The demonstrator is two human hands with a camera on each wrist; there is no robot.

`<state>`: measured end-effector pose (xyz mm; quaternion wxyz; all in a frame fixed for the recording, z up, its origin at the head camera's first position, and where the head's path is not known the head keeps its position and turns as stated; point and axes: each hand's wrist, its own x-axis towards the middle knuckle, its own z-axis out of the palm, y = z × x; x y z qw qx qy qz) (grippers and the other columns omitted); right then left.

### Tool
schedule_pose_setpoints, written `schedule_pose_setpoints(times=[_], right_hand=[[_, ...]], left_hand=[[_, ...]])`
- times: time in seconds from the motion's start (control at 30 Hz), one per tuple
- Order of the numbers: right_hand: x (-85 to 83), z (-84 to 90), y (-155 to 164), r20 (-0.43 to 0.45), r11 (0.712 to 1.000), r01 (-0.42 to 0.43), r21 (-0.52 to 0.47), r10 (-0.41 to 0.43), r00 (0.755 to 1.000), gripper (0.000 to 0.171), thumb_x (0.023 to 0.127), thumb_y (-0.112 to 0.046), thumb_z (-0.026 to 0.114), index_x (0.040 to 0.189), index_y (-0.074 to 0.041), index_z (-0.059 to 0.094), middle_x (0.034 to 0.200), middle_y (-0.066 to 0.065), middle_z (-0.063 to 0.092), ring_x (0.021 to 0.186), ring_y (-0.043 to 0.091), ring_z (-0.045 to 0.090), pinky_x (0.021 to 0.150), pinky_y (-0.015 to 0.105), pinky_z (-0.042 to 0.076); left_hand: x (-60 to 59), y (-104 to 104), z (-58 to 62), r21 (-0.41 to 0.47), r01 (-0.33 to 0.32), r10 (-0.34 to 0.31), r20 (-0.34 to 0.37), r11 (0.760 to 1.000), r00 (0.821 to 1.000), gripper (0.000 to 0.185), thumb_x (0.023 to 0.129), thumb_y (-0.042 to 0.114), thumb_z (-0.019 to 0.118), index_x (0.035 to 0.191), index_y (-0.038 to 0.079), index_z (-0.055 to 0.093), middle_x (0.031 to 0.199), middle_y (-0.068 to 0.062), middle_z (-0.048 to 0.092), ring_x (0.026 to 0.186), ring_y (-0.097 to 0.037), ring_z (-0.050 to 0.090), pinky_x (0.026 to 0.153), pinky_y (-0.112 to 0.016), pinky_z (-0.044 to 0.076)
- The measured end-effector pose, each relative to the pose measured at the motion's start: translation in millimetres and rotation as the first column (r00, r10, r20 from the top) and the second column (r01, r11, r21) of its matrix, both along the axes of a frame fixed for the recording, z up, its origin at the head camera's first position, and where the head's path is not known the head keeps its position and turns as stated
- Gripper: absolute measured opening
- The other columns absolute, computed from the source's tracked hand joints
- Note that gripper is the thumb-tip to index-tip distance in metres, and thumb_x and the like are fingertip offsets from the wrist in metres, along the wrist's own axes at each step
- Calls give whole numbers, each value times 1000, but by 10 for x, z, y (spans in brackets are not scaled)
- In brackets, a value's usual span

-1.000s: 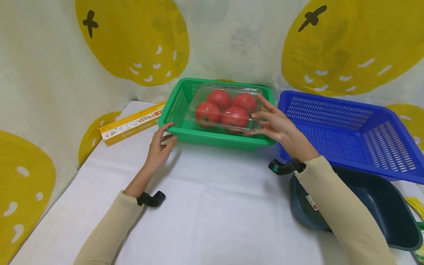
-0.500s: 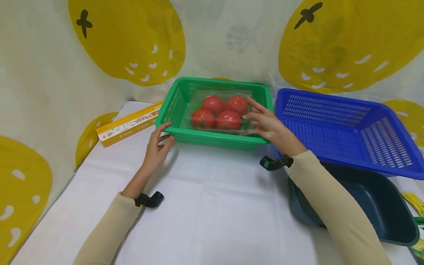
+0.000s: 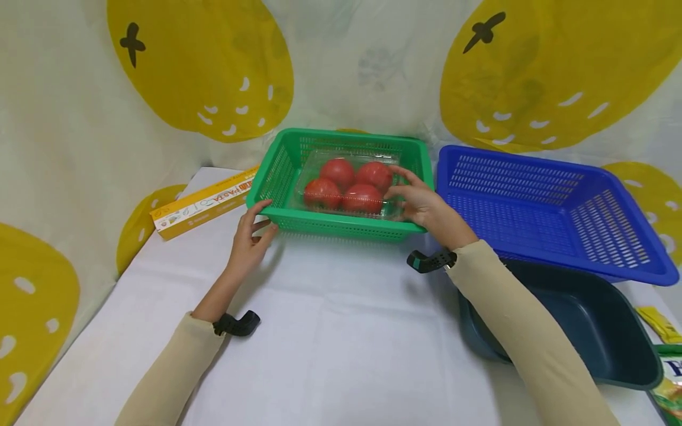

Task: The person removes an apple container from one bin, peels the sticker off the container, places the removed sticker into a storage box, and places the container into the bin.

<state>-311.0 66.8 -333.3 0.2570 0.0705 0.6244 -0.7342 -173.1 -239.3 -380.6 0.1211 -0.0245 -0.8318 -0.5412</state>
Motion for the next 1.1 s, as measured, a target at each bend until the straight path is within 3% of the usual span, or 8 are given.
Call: schedule_pose_setpoints(times=[0.13, 0.37, 0.57, 0.7, 0.83, 0.9, 1.0, 1.1], right_hand=[[-12, -13, 1, -2, 999, -6, 45, 6, 1000, 85, 85, 17, 50, 152, -31, 30, 147, 7, 24, 127, 33, 30, 107, 61, 23], [7, -44, 6, -79, 986, -22, 164, 35, 996, 83, 84, 16, 54, 154, -22, 29, 146, 10, 30, 94, 23, 45, 92, 47, 40], [31, -42, 6, -141, 982, -21, 189, 49, 989, 84, 83, 18, 54, 155, -15, 26, 160, 12, 7, 137, 31, 27, 116, 53, 21], [2, -51, 4, -163, 976, -20, 216, 57, 985, 82, 85, 18, 54, 155, -13, 25, 159, 16, 3, 146, 31, 11, 118, 50, 17], [-27, -66, 14, -158, 977, -27, 211, 62, 985, 80, 87, 18, 52, 155, -14, 25, 161, 14, -4, 149, 30, 1, 119, 49, 14], [-22, -88, 8, -175, 972, -26, 235, 69, 982, 78, 88, 16, 53, 155, -14, 26, 162, 14, -4, 148, 29, 6, 117, 46, 21], [26, -124, -6, -261, 937, -23, 348, 121, 958, 72, 89, 9, 55, 154, -11, 29, 162, 15, 1, 145, 31, 13, 108, 45, 32], [115, -146, -13, -388, 843, -12, 538, 260, 884, 64, 93, -1, 55, 152, -7, 32, 163, 16, 1, 148, 33, 5, 111, 51, 29]], left_hand=[[44, 47, 94, -14, 7, -7, 2, 1000, 1000, 51, 98, -1, 51, 146, 0, 35, 143, -29, 31, 125, -46, 48, 89, -45, 50], [38, 62, 89, -17, 15, -15, -10, 1000, 1000, 52, 97, -3, 51, 146, 0, 35, 142, -30, 31, 125, -47, 48, 90, -53, 49], [8, 55, 69, -25, 20, -20, -5, 999, 1000, 53, 96, -3, 52, 146, -1, 34, 143, -30, 30, 124, -48, 49, 86, -39, 50], [-103, -33, -99, -22, 23, -23, -13, 999, 1000, 54, 97, 1, 52, 148, 5, 34, 145, -26, 29, 125, -45, 49, 82, -29, 48], [-201, -95, -256, -31, 20, -21, -32, 999, 999, 55, 98, 5, 54, 149, 12, 35, 147, -22, 30, 125, -43, 49, 84, -38, 49], [-198, -100, -298, -48, 2, -4, -47, 999, 999, 55, 96, 5, 55, 148, 13, 37, 148, -22, 27, 128, -42, 45, 87, -46, 48], [-176, -89, -341, -81, -51, 44, -88, 995, 995, 55, 92, 7, 59, 144, 15, 42, 151, -23, 16, 138, -41, 29, 97, -59, 40], [-150, -67, -363, -117, -116, 102, -124, 986, 987, 54, 89, 13, 62, 140, 15, 46, 155, -21, 5, 144, -38, 10, 104, -66, 27]])
